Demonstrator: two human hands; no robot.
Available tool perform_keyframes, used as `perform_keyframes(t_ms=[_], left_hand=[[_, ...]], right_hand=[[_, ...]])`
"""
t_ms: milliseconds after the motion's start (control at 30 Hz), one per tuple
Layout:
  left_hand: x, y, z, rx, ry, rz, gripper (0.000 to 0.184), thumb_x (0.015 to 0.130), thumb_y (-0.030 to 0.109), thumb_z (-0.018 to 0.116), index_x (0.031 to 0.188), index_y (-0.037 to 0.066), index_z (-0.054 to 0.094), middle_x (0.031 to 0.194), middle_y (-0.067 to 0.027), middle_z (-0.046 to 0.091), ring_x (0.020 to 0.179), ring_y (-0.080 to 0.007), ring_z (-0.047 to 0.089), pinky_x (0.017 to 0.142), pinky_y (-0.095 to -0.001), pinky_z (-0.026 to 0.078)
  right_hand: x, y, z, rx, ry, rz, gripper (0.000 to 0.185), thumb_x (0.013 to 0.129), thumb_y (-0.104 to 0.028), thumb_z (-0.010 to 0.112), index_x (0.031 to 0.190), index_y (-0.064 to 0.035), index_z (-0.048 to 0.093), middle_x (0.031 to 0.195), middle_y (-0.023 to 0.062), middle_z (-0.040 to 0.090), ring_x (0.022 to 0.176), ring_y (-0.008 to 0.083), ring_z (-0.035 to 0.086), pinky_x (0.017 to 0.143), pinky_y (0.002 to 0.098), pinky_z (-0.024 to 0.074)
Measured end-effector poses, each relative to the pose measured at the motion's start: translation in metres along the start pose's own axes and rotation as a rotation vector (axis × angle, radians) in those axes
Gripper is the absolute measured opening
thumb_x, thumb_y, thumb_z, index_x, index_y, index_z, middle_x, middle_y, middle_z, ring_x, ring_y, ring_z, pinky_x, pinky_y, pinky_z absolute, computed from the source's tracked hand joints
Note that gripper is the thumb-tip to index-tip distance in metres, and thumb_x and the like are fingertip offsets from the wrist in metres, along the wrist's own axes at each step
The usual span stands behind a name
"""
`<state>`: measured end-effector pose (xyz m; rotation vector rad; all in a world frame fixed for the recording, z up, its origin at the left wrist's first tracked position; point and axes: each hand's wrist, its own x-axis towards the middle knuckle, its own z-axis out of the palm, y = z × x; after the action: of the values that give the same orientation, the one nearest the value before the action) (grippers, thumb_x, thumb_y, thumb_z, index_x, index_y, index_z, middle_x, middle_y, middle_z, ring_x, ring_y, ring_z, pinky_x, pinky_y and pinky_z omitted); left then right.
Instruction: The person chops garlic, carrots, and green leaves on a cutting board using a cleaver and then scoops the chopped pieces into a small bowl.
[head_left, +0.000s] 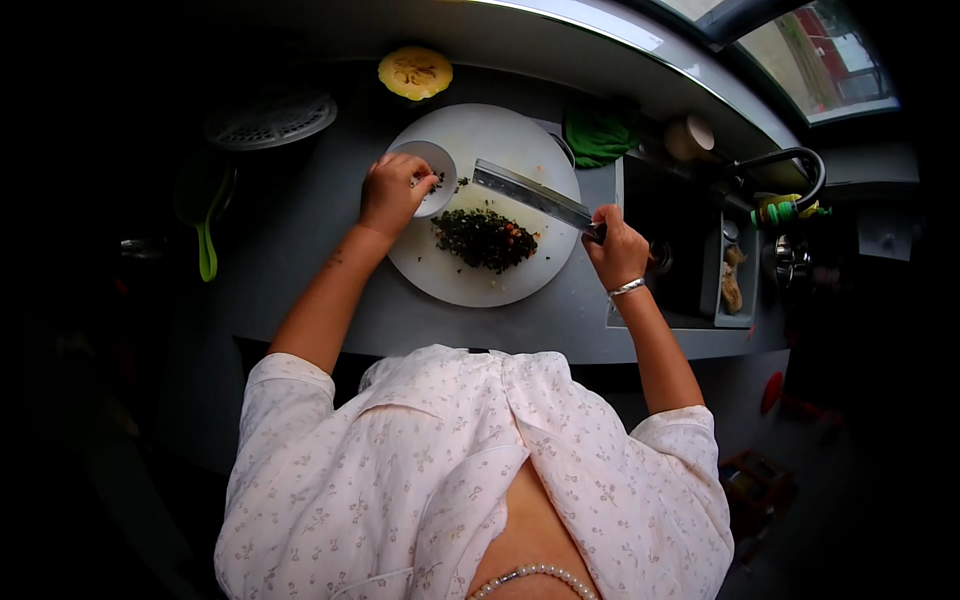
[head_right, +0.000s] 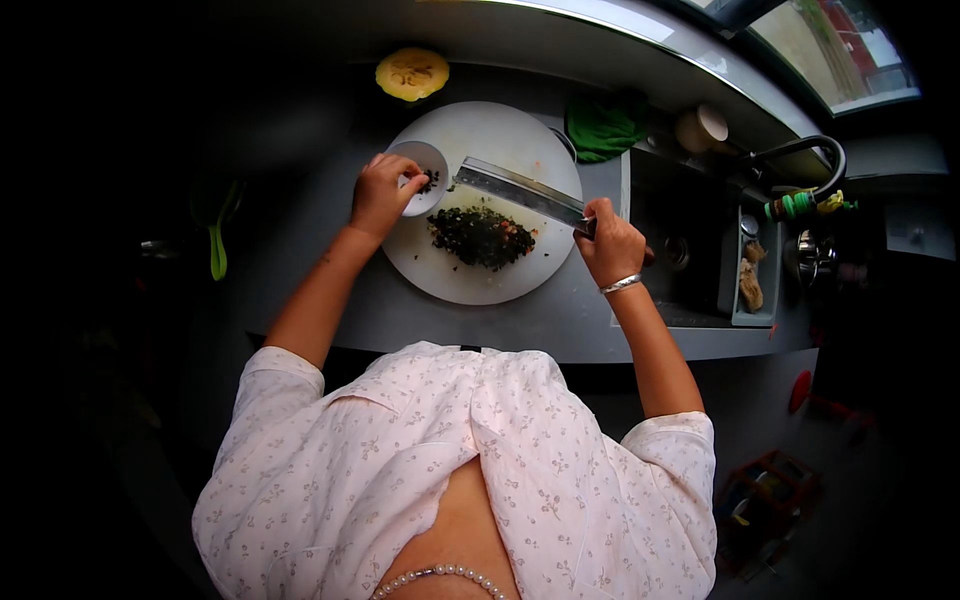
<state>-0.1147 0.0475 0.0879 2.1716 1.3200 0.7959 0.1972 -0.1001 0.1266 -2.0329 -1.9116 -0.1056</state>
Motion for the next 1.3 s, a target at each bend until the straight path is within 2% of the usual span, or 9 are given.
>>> perform_keyframes(t_ms=[133, 367, 567, 633, 700, 800, 967, 1100, 1300], left_hand=[[0.002, 0.001, 0.006, 0.318, 0.032, 0.061, 0.011, 0.074, 0.016, 0.072, 0.070, 0.011, 0.062, 0.082, -0.0019, 0.062, 0.093, -0.0209, 0.057, 0.079, -0.0360, 0.041], [-0.013, 0.000, 0.005, 0.235, 0.122, 0.160, 0.010, 0.075, 0.011, 0.069, 0.084, 0.012, 0.065, 0.091, -0.0002, 0.063, 0.097, -0.0224, 0.056, 0.085, -0.0361, 0.040], [-0.023, -0.023, -0.009, 0.193, 0.245, -0.082, 0.021, 0.079, 0.016, 0.069, 0.095, 0.007, 0.062, 0.092, -0.0068, 0.060, 0.091, -0.0260, 0.056, 0.082, -0.0370, 0.044], [-0.030, -0.030, -0.010, 0.094, 0.307, -0.343, 0.028, 0.079, 0.020, 0.071, 0.100, 0.006, 0.059, 0.088, -0.0083, 0.057, 0.086, -0.0257, 0.055, 0.078, -0.0379, 0.046], [-0.033, -0.040, -0.007, 0.122, 0.332, -0.291, 0.037, 0.082, 0.032, 0.071, 0.103, 0.005, 0.057, 0.087, -0.0076, 0.056, 0.083, -0.0243, 0.055, 0.075, -0.0381, 0.046], [-0.038, -0.044, -0.005, 0.077, 0.103, -0.523, 0.054, 0.085, 0.052, 0.063, 0.103, 0.001, 0.059, 0.086, -0.0106, 0.059, 0.080, -0.0282, 0.058, 0.073, -0.0392, 0.047], [-0.038, -0.073, 0.018, -0.052, -0.044, -0.537, 0.052, 0.087, 0.048, 0.058, 0.090, -0.004, 0.065, 0.081, -0.0205, 0.065, 0.079, -0.0369, 0.063, 0.073, -0.0433, 0.048], [-0.028, -0.088, 0.026, -0.031, -0.041, -0.627, 0.045, 0.088, 0.038, 0.053, 0.082, -0.005, 0.065, 0.078, -0.0242, 0.065, 0.080, -0.0413, 0.064, 0.076, -0.0458, 0.047], [-0.019, -0.076, 0.021, -0.200, -0.006, -0.676, 0.042, 0.088, 0.033, 0.052, 0.081, -0.008, 0.064, 0.076, -0.0222, 0.066, 0.077, -0.0326, 0.066, 0.071, -0.0416, 0.049]], right_hand=[[0.001, -0.001, 0.009, 0.071, -0.022, 0.072, 0.028, 0.073, -0.015, 0.071, 0.093, -0.0154, 0.050, 0.069, 0.0051, 0.063, 0.061, 0.0281, 0.063, 0.051, 0.0391, 0.0464], [0.019, -0.001, 0.033, 0.147, -0.116, 0.058, 0.021, 0.075, -0.016, 0.067, 0.095, -0.0198, 0.060, 0.079, 0.0041, 0.067, 0.070, 0.0267, 0.065, 0.059, 0.0392, 0.0504], [0.021, 0.005, 0.051, 0.078, -0.196, 0.009, 0.018, 0.077, -0.018, 0.068, 0.094, -0.0207, 0.064, 0.083, 0.0020, 0.067, 0.072, 0.0257, 0.065, 0.063, 0.0377, 0.0523], [0.016, 0.009, 0.052, 0.078, -0.212, -0.043, 0.019, 0.075, -0.017, 0.070, 0.093, -0.0209, 0.064, 0.081, 0.0018, 0.066, 0.072, 0.0256, 0.065, 0.062, 0.0379, 0.0521], [0.010, 0.014, 0.051, 0.070, -0.224, -0.079, 0.021, 0.073, -0.016, 0.071, 0.092, -0.0209, 0.064, 0.079, 0.0018, 0.065, 0.070, 0.0252, 0.065, 0.061, 0.0377, 0.0518], [0.006, 0.013, 0.045, 0.064, -0.195, -0.191, 0.022, 0.071, -0.015, 0.073, 0.090, -0.0206, 0.064, 0.076, 0.0015, 0.063, 0.068, 0.0243, 0.064, 0.060, 0.0372, 0.0509], [0.002, 0.014, 0.035, 0.062, -0.181, -0.353, 0.025, 0.070, -0.014, 0.073, 0.091, -0.0197, 0.062, 0.073, 0.0007, 0.060, 0.067, 0.0230, 0.062, 0.059, 0.0356, 0.0494], [0.001, 0.008, 0.027, 0.063, -0.145, -0.258, 0.023, 0.071, -0.014, 0.073, 0.090, -0.0189, 0.060, 0.075, 0.0005, 0.060, 0.067, 0.0233, 0.062, 0.058, 0.0363, 0.0497], [0.000, 0.005, 0.032, 0.037, -0.231, -0.163, 0.020, 0.074, -0.018, 0.072, 0.092, -0.0207, 0.063, 0.074, 0.0006, 0.061, 0.069, 0.0229, 0.063, 0.059, 0.0366, 0.0506]])
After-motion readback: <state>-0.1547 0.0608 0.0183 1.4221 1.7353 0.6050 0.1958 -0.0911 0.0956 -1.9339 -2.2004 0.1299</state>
